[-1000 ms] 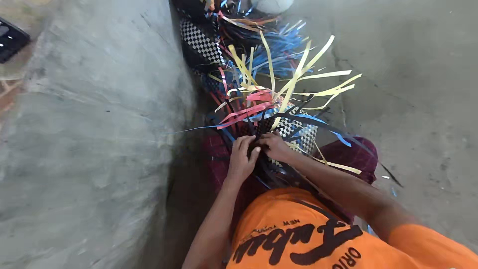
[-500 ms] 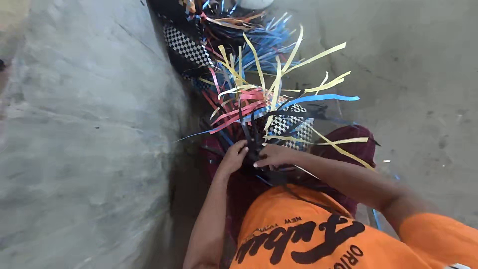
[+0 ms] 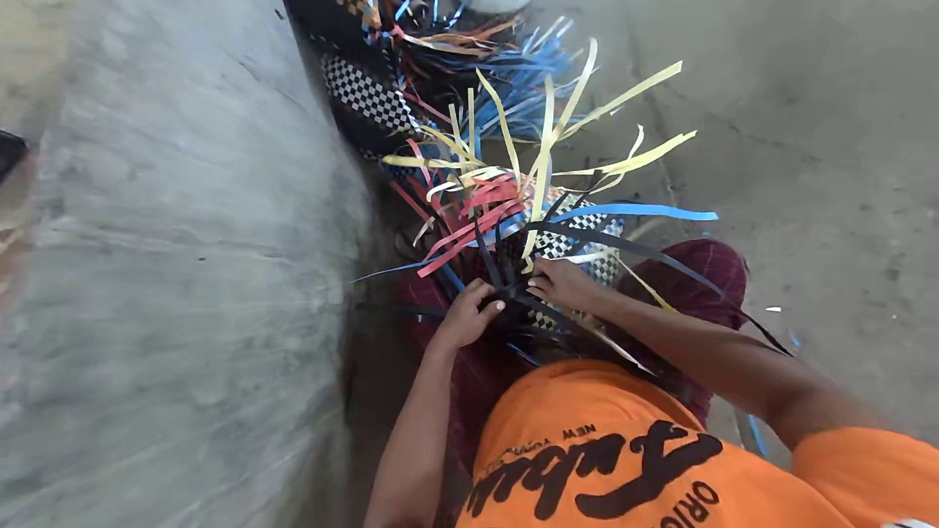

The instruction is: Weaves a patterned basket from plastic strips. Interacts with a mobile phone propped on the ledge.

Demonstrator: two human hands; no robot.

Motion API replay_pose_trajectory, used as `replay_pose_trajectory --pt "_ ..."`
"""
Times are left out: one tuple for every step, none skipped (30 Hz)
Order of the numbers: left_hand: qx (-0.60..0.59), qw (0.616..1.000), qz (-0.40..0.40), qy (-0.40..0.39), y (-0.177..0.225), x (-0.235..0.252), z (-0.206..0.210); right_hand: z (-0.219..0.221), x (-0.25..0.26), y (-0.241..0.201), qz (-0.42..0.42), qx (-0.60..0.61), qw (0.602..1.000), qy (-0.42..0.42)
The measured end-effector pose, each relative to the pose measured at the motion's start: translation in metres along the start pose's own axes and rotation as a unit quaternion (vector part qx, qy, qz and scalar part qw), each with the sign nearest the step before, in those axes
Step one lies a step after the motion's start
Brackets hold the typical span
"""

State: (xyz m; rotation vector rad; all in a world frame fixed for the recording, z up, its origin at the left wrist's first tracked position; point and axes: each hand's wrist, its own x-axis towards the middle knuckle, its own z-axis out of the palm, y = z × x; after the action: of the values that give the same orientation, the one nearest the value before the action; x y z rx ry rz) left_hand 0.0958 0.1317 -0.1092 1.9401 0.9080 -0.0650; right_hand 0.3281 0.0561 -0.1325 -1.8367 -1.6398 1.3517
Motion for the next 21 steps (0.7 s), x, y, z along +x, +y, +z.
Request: replay_pose_trajectory --pt "0.004 1.0 -0.006 0.008 0.002 0.001 0.002 0.0 0.003 0.004 0.003 -0.03 0.999 0.011" --pt "0.009 1.0 -0.012 0.019 0.005 0.002 0.003 0.0 0.006 0.006 -0.005 -0.065 0.997 0.031" --pt "0.014 0.999 -0.018 0.029 0.007 0.001 0.004 0.0 0.008 0.005 -0.02 -0.097 0.994 0.054" --pt "0.019 0.999 -0.029 0.037 0.01 0.0 0.005 0.001 0.01 0.002 -0.044 -0.127 0.988 0.076" --pt "0.024 0.998 -0.042 0.046 0.013 0.0 0.005 0.001 0.01 -0.003 -0.065 -0.14 0.984 0.083" --pt "0.029 0.997 -0.053 0.057 0.017 -0.001 0.006 0.002 0.01 -0.011 -0.079 -0.137 0.984 0.078" --pt "0.038 0.995 -0.059 0.07 0.019 -0.001 0.008 0.004 0.01 -0.018 -0.094 -0.123 0.986 0.07" --pt "0.05 0.994 -0.063 0.079 0.023 -0.001 0.011 0.006 0.01 -0.024 -0.105 -0.097 0.988 0.06" --pt "0.064 0.992 -0.062 0.086 0.025 -0.002 0.013 0.009 0.011 -0.027 -0.118 -0.061 0.99 0.056" --pt "0.077 0.991 -0.058 0.088 0.027 -0.002 0.014 0.012 0.012 -0.027 -0.136 -0.016 0.988 0.068" --pt "0.088 0.991 -0.054 0.086 0.027 -0.003 0.014 0.017 0.014 -0.024 -0.163 0.023 0.982 0.095" --pt "0.093 0.991 -0.046 0.081 0.026 -0.004 0.012 0.022 0.015 -0.02 -0.2 0.048 0.97 0.13" --pt "0.088 0.993 -0.04 0.067 0.024 -0.004 0.008 0.027 0.012 -0.017 -0.237 0.058 0.957 0.158" --pt "0.07 0.996 -0.032 0.054 0.019 -0.004 0.005 0.033 0.007 -0.013 -0.277 0.056 0.942 0.18" --pt "0.042 0.998 -0.03 0.038 0.015 -0.004 0.003 0.041 0.006 -0.005 -0.327 0.048 0.922 0.201" --pt "0.01 0.999 -0.033 0.029 0.012 -0.003 0.002 0.048 0.008 0.006 -0.383 0.027 0.896 0.223" --pt "-0.019 0.998 -0.042 0.033 0.012 -0.002 0.003 0.054 0.012 0.017 -0.438 -0.012 0.864 0.248" --pt "-0.039 0.997 -0.059 0.042 0.013 -0.001 0.004 0.057 0.015 0.026 -0.465 -0.046 0.846 0.256" --pt "-0.048 0.995 -0.075 0.054 0.015 0.001 0.007 0.057 0.015 0.032 -0.469 -0.075 0.844 0.249" --pt "-0.049 0.993 -0.083 0.067 0.015 0.003 0.01 0.056 0.012 0.034 -0.457 -0.102 0.851 0.238" --pt "-0.05 0.992 -0.087 0.075 0.015 0.005 0.012 0.052 0.007 0.033 -0.435 -0.125 0.863 0.225"
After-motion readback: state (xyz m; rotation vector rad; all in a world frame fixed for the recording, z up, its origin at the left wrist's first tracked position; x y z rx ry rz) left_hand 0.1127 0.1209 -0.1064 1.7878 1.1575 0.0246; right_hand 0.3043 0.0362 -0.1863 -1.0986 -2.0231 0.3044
